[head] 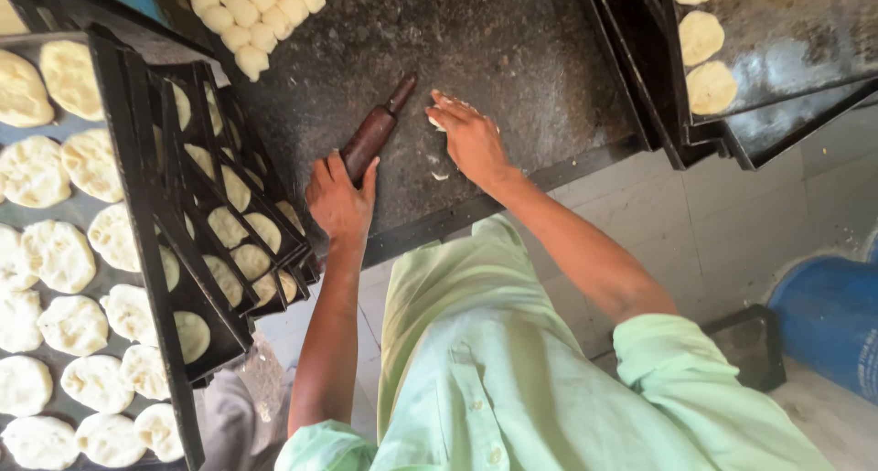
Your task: The person rolls out small pieces of dough into flat circles using a rolling pin and places them onto a metal baking tray.
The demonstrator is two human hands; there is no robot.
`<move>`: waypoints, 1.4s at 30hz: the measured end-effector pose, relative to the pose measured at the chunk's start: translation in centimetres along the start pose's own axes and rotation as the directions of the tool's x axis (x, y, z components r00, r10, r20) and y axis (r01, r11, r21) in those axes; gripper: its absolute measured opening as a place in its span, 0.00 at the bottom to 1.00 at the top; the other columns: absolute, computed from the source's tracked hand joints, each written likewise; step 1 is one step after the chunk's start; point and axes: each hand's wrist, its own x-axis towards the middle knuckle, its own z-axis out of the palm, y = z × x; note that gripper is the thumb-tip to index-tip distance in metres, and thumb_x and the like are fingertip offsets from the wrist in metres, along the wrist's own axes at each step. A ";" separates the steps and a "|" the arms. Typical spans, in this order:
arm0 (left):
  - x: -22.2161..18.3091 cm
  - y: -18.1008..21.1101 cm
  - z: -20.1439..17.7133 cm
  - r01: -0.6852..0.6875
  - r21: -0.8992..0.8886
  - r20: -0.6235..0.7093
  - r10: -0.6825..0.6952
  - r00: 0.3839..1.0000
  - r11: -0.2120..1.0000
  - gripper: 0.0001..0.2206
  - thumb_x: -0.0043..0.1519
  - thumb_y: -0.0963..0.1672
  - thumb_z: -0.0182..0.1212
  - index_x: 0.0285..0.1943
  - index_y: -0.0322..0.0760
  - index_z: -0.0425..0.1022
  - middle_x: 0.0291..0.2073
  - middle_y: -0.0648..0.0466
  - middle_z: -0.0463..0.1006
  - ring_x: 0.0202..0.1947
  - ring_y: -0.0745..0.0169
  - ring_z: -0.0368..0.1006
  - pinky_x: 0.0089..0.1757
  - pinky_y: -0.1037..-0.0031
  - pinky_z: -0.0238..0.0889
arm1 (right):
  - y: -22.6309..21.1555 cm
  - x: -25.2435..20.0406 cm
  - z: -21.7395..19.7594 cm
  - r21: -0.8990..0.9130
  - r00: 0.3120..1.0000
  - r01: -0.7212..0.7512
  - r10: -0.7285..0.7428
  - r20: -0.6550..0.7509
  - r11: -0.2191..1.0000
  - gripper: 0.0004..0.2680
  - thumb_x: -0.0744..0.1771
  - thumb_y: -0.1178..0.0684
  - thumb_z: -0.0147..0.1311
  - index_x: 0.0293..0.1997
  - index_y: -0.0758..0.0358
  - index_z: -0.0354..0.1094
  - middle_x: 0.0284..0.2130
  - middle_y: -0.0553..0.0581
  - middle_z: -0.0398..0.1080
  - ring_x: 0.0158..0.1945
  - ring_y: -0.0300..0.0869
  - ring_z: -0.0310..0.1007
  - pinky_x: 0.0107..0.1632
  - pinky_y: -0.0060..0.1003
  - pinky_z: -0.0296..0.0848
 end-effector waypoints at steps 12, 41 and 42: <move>-1.1 0.9 -2.2 -0.102 0.049 0.035 0.100 0.994 0.994 0.30 0.64 0.58 0.63 0.62 0.30 0.71 0.48 0.43 0.74 0.45 0.42 0.75 0.45 0.56 0.68 | -4.4 -6.9 -0.2 -0.255 0.960 0.272 -0.282 -0.001 0.928 0.33 0.68 0.29 0.45 0.70 0.76 0.56 0.65 0.73 0.61 0.70 0.63 0.61 0.70 0.54 0.60; -0.2 1.1 0.7 0.057 0.081 -0.082 -0.050 0.995 0.995 0.30 0.65 0.61 0.67 0.54 0.32 0.74 0.41 0.44 0.76 0.34 0.42 0.75 0.35 0.58 0.69 | 0.9 -0.1 0.4 0.177 0.985 0.102 -0.075 -0.156 0.979 0.05 0.63 0.55 0.62 0.39 0.53 0.74 0.38 0.52 0.77 0.45 0.49 0.77 0.47 0.45 0.70; 0.6 1.1 0.7 0.044 0.104 -0.100 -0.034 0.994 0.994 0.30 0.65 0.61 0.67 0.55 0.33 0.74 0.41 0.44 0.76 0.34 0.42 0.75 0.35 0.57 0.69 | 1.2 0.5 -0.9 0.403 1.000 -0.016 0.017 0.000 0.915 0.05 0.65 0.55 0.61 0.43 0.57 0.75 0.40 0.54 0.78 0.44 0.47 0.78 0.47 0.41 0.72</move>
